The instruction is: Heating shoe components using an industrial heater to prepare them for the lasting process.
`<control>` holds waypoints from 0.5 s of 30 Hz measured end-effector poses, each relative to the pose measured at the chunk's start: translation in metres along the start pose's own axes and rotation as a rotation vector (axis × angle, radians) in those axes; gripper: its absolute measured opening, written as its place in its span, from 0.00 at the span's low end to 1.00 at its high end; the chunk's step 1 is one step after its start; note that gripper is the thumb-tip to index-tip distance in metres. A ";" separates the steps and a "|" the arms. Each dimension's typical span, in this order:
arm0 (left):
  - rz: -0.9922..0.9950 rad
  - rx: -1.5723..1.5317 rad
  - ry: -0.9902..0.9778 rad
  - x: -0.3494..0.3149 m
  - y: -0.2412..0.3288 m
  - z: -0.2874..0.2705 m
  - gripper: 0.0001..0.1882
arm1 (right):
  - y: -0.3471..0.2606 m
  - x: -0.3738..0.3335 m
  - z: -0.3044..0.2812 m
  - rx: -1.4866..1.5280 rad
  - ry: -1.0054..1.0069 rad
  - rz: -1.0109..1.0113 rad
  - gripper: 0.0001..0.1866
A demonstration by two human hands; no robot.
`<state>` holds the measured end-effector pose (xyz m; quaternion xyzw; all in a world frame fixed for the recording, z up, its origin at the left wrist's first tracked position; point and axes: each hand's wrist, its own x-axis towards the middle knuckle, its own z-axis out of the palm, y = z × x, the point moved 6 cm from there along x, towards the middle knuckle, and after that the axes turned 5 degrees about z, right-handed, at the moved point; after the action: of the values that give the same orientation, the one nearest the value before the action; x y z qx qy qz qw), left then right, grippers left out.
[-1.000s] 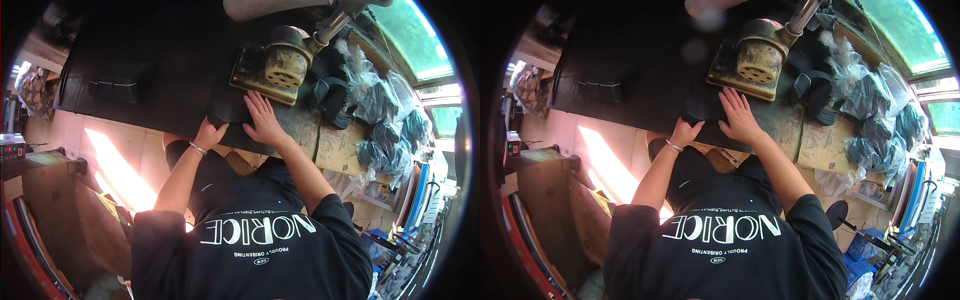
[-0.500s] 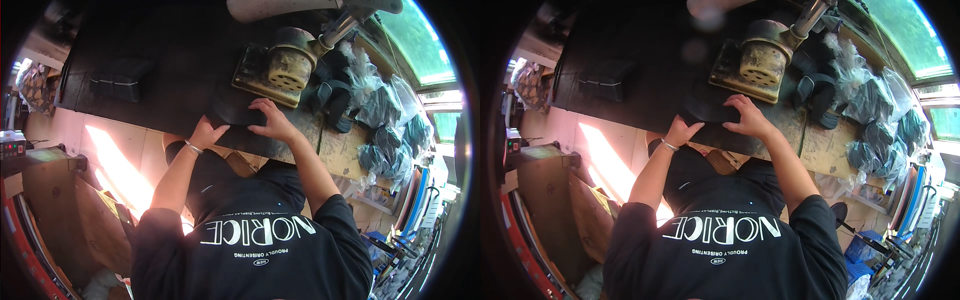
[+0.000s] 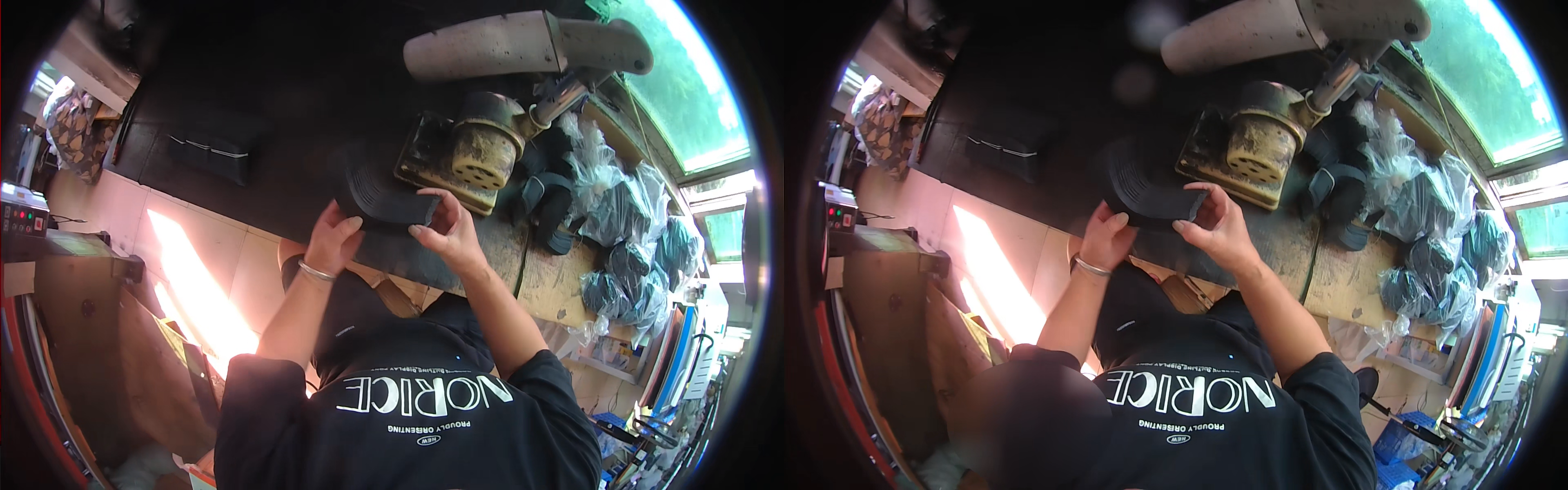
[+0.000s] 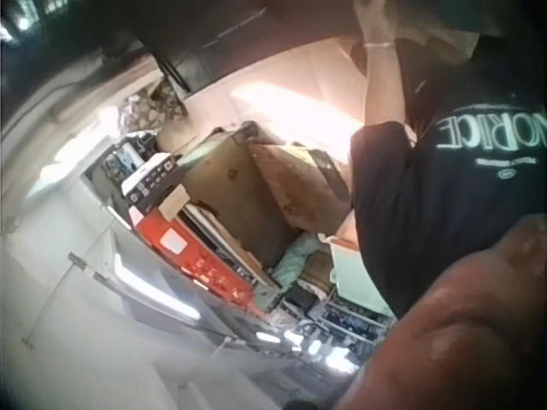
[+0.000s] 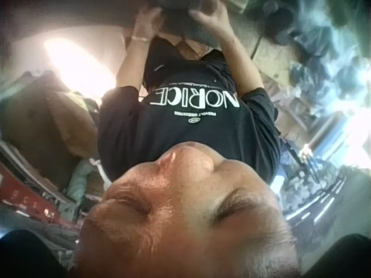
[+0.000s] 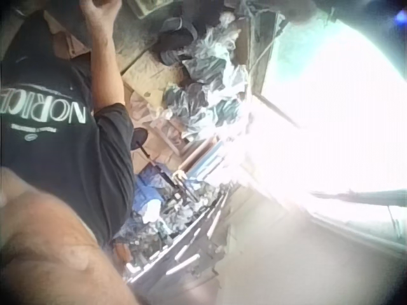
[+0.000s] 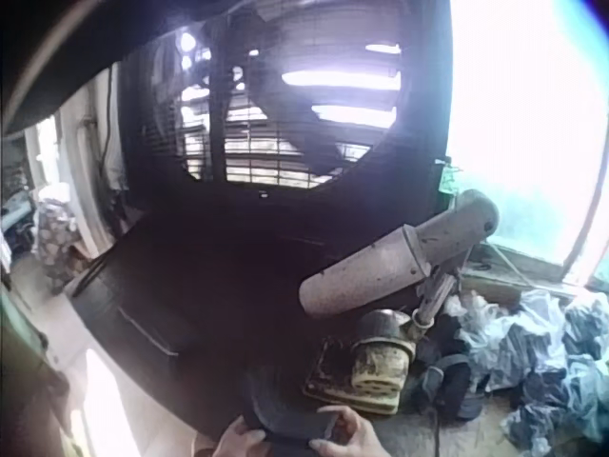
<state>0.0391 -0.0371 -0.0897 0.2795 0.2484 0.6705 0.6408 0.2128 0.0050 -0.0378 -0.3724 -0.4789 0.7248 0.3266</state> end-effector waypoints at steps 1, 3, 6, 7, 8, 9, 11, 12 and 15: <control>0.037 -0.298 0.050 -0.002 -0.004 0.006 0.24 | -0.003 0.000 0.007 0.023 0.021 0.000 0.30; 0.057 -0.387 0.059 -0.009 -0.024 0.028 0.26 | -0.002 0.001 0.010 0.012 0.046 -0.025 0.30; 0.107 -0.467 0.111 -0.004 -0.028 0.042 0.27 | 0.001 0.004 0.009 -0.009 0.162 -0.072 0.29; 0.139 -0.459 0.144 -0.002 -0.027 0.043 0.26 | 0.004 0.004 0.012 -0.016 0.163 -0.077 0.29; 0.145 -0.461 0.140 0.000 -0.029 0.043 0.26 | 0.003 0.004 0.013 -0.024 0.231 -0.121 0.29; 0.161 -0.428 0.145 0.002 -0.032 0.041 0.23 | 0.003 0.004 0.013 -0.031 0.300 -0.166 0.28; 0.174 -0.398 0.141 0.007 -0.039 0.039 0.21 | 0.009 0.007 0.012 -0.080 0.358 -0.169 0.28; 0.190 -0.358 0.154 0.010 -0.042 0.038 0.19 | 0.011 0.007 0.010 -0.126 0.418 -0.167 0.27; 0.215 -0.311 0.159 0.019 -0.046 0.036 0.15 | 0.011 0.008 0.007 -0.221 0.514 -0.168 0.27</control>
<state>0.0964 -0.0162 -0.0946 0.1484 0.1603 0.7852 0.5794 0.2014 0.0045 -0.0476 -0.5362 -0.4858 0.5205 0.4535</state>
